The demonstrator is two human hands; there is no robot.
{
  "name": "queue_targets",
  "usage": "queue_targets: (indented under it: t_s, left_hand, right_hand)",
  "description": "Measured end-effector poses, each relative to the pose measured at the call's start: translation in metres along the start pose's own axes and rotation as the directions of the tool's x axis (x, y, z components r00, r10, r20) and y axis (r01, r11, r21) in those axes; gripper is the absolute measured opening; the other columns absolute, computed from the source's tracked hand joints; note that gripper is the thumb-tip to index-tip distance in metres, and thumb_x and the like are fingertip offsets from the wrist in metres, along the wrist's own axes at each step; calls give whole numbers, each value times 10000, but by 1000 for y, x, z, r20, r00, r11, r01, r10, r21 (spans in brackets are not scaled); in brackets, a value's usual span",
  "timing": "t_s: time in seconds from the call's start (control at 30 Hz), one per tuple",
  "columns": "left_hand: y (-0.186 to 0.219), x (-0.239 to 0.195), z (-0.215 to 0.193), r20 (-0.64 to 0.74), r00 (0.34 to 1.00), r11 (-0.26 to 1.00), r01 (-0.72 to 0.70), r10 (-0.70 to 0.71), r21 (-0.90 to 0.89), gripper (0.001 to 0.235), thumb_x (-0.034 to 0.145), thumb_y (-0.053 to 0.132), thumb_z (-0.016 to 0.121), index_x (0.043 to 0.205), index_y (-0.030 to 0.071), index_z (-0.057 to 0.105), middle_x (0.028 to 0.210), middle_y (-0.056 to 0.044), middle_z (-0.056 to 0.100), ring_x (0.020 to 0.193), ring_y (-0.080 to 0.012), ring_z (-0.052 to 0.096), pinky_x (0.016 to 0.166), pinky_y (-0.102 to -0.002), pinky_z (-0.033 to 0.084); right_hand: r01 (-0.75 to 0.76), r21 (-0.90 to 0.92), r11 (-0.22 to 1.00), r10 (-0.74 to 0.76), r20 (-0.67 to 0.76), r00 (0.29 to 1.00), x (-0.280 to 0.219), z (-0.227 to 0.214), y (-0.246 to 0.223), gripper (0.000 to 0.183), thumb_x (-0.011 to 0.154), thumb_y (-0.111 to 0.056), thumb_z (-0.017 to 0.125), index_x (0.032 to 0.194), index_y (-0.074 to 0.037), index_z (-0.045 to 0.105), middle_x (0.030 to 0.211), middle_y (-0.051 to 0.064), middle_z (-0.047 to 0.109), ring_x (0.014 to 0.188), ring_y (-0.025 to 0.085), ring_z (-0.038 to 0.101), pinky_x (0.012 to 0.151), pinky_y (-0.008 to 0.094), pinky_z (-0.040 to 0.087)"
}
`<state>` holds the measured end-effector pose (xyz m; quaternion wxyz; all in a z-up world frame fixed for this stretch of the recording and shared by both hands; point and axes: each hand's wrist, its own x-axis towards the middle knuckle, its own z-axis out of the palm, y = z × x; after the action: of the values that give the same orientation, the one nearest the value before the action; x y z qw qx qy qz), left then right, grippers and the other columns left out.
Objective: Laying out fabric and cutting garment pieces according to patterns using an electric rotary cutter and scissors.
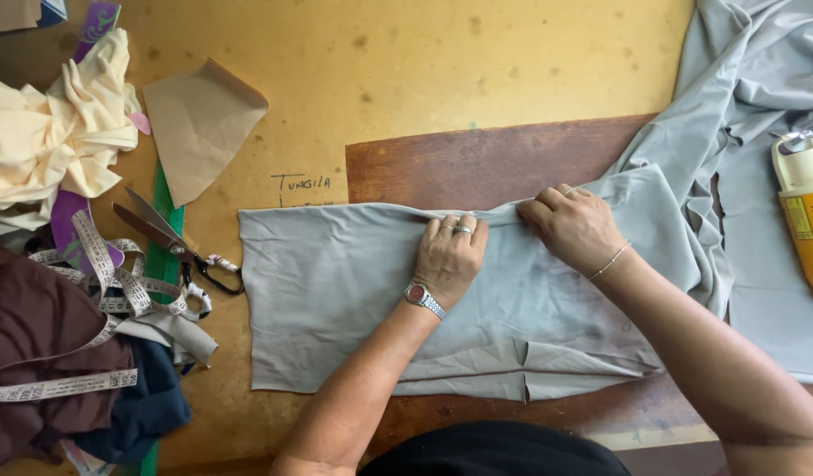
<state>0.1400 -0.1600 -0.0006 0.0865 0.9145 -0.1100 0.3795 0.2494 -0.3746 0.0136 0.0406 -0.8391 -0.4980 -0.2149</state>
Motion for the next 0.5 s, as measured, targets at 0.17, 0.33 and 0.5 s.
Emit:
queue_targets:
  t_s: [0.17, 0.33, 0.5]
  left_hand:
    - [1, 1, -4, -1, 999, 997, -43, 43, -69, 176, 908, 8, 559, 759, 99, 584, 743, -60, 471, 713, -252, 540, 633, -353, 443]
    - [1, 4, -5, -17, 995, 985, -104, 103, -134, 123, 897, 11, 579, 807, 85, 619, 768, -71, 520, 794, -254, 587, 701, -344, 480]
    - [1, 4, -9, 19, 995, 987, -100, 103, -122, 98, 891, 13, 576, 844, 74, 636, 813, -90, 566, 873, -265, 614, 727, -343, 473]
  right_hand:
    - [56, -80, 995, -55, 10, 998, 8, 3, -1, 165, 927, -220, 653, 774, -179, 603, 701, 17, 581, 649, 205, 626, 613, 303, 510]
    - [88, -139, 986, -82, 50, 995, 19, 3, -2, 219, 942, -275, 611, 748, -194, 550, 684, 0, 582, 612, 182, 631, 586, 282, 504]
    - [-167, -183, 969, 207, 229, 951, 39, -13, 17, 146, 930, -369, 616, 892, -230, 590, 705, 3, 608, 643, 233, 696, 571, 367, 558]
